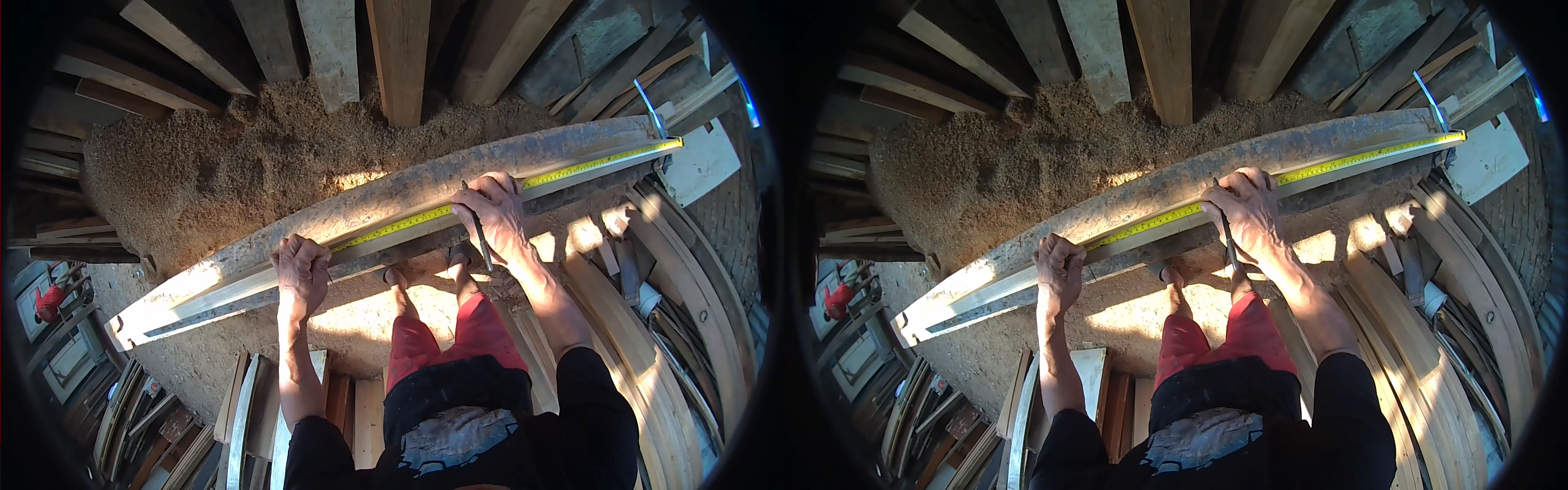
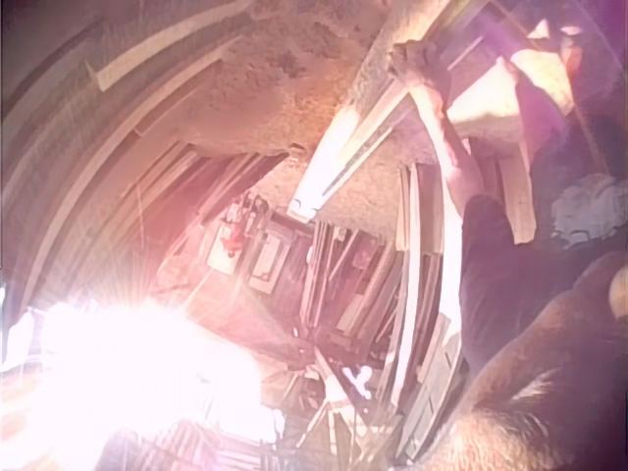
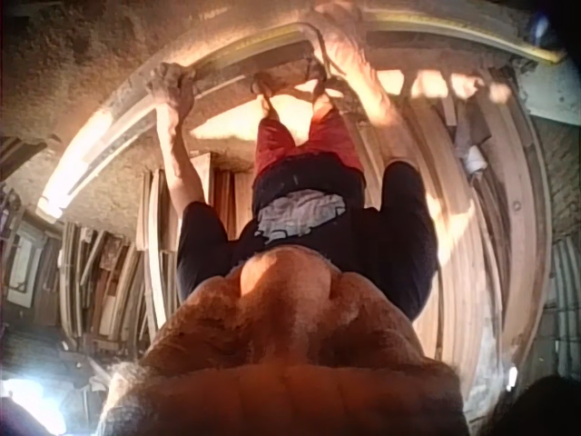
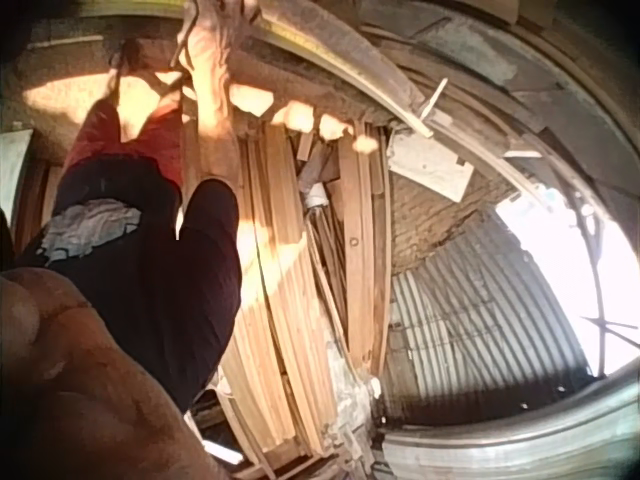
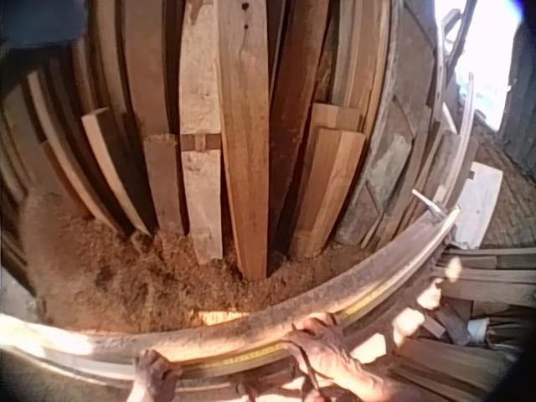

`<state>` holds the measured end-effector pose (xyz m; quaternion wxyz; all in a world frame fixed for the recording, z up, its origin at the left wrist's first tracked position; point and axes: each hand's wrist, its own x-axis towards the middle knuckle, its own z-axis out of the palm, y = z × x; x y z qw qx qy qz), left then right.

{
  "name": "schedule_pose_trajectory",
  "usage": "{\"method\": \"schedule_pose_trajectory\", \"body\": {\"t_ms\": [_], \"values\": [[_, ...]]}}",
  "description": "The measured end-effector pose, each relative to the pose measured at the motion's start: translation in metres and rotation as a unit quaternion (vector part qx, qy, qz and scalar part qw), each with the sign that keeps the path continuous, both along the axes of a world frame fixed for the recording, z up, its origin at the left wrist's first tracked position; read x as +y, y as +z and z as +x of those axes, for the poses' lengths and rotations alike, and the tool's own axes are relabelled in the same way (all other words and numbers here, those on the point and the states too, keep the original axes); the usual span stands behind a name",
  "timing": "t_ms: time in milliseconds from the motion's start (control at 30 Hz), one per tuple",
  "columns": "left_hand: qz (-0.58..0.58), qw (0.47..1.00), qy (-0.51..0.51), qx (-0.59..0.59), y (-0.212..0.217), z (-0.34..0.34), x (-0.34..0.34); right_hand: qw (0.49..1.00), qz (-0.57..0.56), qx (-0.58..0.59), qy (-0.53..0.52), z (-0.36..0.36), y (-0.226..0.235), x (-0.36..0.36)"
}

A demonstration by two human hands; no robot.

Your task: The person places a piece of wood on a workbench, measures and marks points along it with a measuring tape and a pencil, and draws lines across it using a square ruler and the pencil.

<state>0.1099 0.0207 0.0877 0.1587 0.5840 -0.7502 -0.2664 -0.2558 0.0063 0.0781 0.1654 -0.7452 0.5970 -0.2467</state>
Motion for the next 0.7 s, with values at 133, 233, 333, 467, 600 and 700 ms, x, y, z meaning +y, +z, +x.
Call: {"method": "schedule_pose_trajectory", "body": {"t_ms": [133, 233, 333, 467, 600, 700], "values": [[0.0, 1.0, -0.001, 0.002, 0.002, -0.001, 0.0, 1.0, 0.004, 0.008, 0.004, -0.001, 0.001, 0.001], [-0.003, 1.0, -0.002, 0.006, 0.003, 0.0, -0.001, 1.0, -0.024, -0.013, -0.008, 0.001, 0.013, 0.001], [-0.003, 1.0, -0.004, 0.006, 0.005, 0.0, -0.001, 0.997, -0.004, -0.081, 0.013, 0.0, 0.015, 0.007], [-0.001, 1.0, -0.003, 0.004, 0.004, -0.002, -0.001, 0.982, 0.039, -0.182, 0.017, 0.01, 0.004, 0.021], [-0.003, 1.0, -0.002, 0.01, 0.004, -0.003, -0.001, 0.985, 0.029, -0.166, 0.039, 0.014, -0.003, 0.022], [-0.006, 1.0, 0.017, 0.012, 0.004, -0.005, -0.001, 0.985, 0.038, -0.16, 0.047, 0.014, -0.002, 0.02]]}}
